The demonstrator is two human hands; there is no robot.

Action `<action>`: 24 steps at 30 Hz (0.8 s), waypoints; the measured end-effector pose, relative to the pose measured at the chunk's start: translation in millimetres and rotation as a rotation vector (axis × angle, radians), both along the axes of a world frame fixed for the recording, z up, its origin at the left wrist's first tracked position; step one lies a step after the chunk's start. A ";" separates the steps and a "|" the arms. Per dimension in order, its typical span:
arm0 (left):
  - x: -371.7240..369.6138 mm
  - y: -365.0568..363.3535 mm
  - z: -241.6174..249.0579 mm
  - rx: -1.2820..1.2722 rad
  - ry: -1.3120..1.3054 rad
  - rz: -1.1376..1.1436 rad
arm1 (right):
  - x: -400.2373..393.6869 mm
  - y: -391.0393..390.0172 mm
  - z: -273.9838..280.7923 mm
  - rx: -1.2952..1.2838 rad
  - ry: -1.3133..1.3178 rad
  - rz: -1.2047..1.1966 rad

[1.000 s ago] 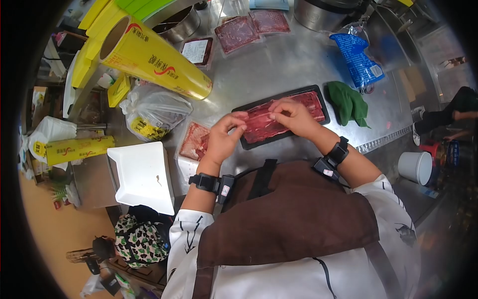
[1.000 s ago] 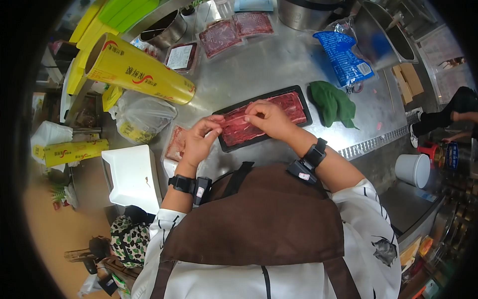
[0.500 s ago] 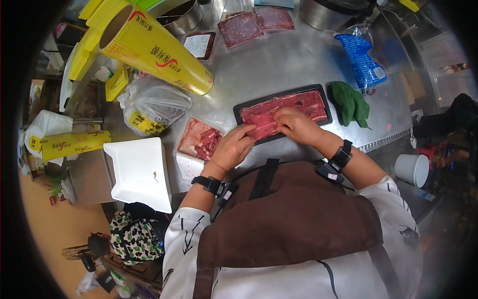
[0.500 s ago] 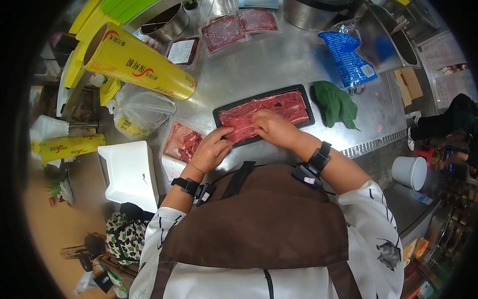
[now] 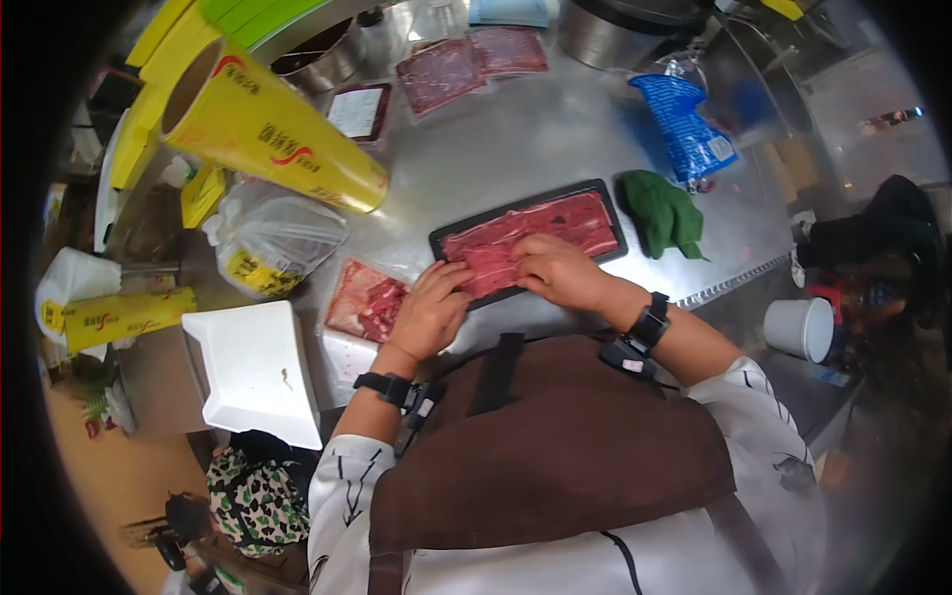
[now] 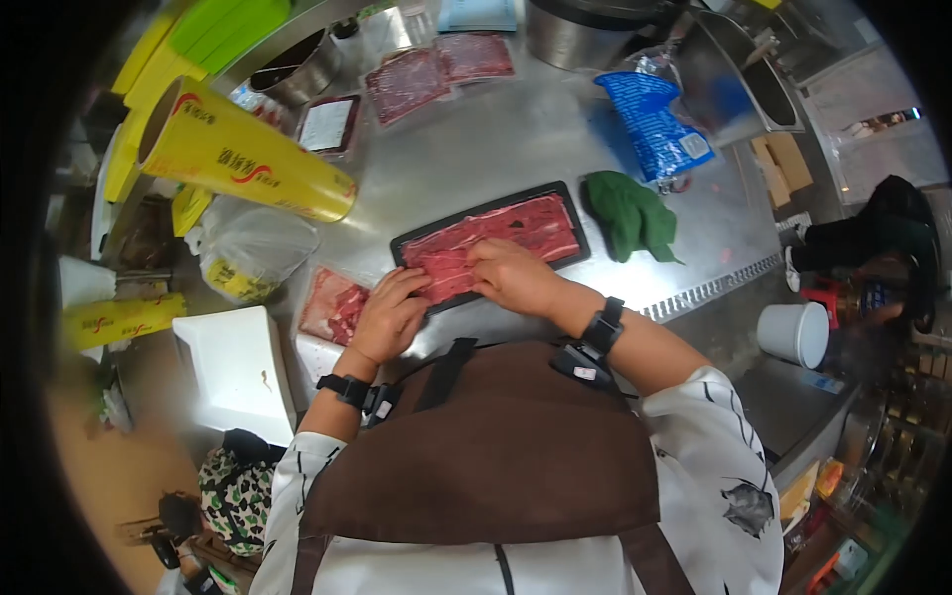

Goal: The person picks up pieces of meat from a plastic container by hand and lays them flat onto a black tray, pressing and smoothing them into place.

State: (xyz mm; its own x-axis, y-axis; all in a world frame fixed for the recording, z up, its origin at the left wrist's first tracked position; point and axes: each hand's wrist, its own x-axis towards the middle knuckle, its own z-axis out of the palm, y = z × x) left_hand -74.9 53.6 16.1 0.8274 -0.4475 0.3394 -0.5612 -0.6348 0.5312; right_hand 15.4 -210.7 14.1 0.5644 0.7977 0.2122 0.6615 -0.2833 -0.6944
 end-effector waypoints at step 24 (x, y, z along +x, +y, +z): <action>-4.2 -5.1 12.5 -0.002 0.045 0.042 | 26.2 32.0 12.6 -0.059 -0.106 -0.120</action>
